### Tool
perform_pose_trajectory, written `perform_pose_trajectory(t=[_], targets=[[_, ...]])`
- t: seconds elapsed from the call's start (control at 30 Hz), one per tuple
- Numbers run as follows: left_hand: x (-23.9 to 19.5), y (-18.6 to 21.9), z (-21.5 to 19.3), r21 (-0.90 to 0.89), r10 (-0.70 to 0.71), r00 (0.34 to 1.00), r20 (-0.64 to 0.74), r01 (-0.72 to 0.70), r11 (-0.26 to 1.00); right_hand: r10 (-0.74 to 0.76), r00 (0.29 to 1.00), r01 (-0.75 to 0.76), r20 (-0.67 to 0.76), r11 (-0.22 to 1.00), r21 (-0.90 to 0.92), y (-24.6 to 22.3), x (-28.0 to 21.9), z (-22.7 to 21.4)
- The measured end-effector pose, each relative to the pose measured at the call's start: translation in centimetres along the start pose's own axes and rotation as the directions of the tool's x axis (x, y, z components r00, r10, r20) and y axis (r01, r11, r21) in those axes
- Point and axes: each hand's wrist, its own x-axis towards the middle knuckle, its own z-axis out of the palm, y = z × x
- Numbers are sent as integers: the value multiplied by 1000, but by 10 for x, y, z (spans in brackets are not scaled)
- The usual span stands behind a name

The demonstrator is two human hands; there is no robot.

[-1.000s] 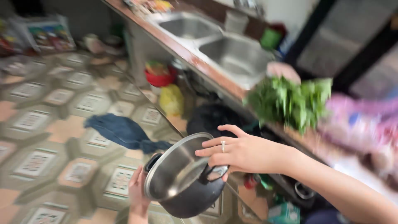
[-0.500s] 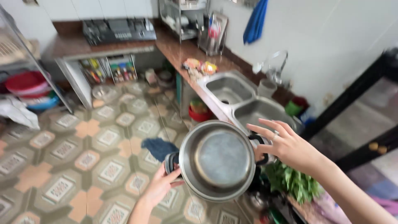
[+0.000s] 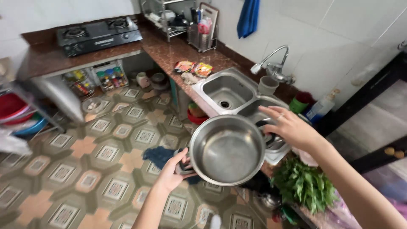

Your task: Filling a pot with water and placing it on a gas stove to boil for noodles.

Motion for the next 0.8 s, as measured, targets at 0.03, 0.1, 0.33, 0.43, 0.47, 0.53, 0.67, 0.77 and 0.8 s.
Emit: perform_pose_trajectory(t=[0.03,0.1,0.33,0.43,0.47,0.53,0.67,0.77,0.8], targets=[[20,3,0,-31,-33,998,-60,31,999,-63,997,65,-34,997,43,19,11,15],[56,7,-1,-39,-46,994,-98,42,998,-58,998,63,-31,979,194,55,40,48],[168,47,-8,-27,32,982,-188,-37,999,215,973,-98,-83,713,694,138,133,177],[231,65,-7,54,99,970,-224,-89,995,527,850,-318,-14,533,784,179,158,224],[262,68,-10,59,85,973,-214,-74,996,543,840,-332,-10,528,782,201,167,250],[319,73,-19,156,137,954,-268,-97,983,775,631,-449,-38,406,796,239,180,306],[426,82,-33,281,128,947,-296,-41,959,900,415,-551,-134,365,750,321,200,389],[503,104,-16,384,132,961,-242,-30,923,908,324,-616,-266,416,669,389,236,386],[520,108,-11,408,89,966,-241,17,913,914,302,-683,-272,406,607,402,248,381]])
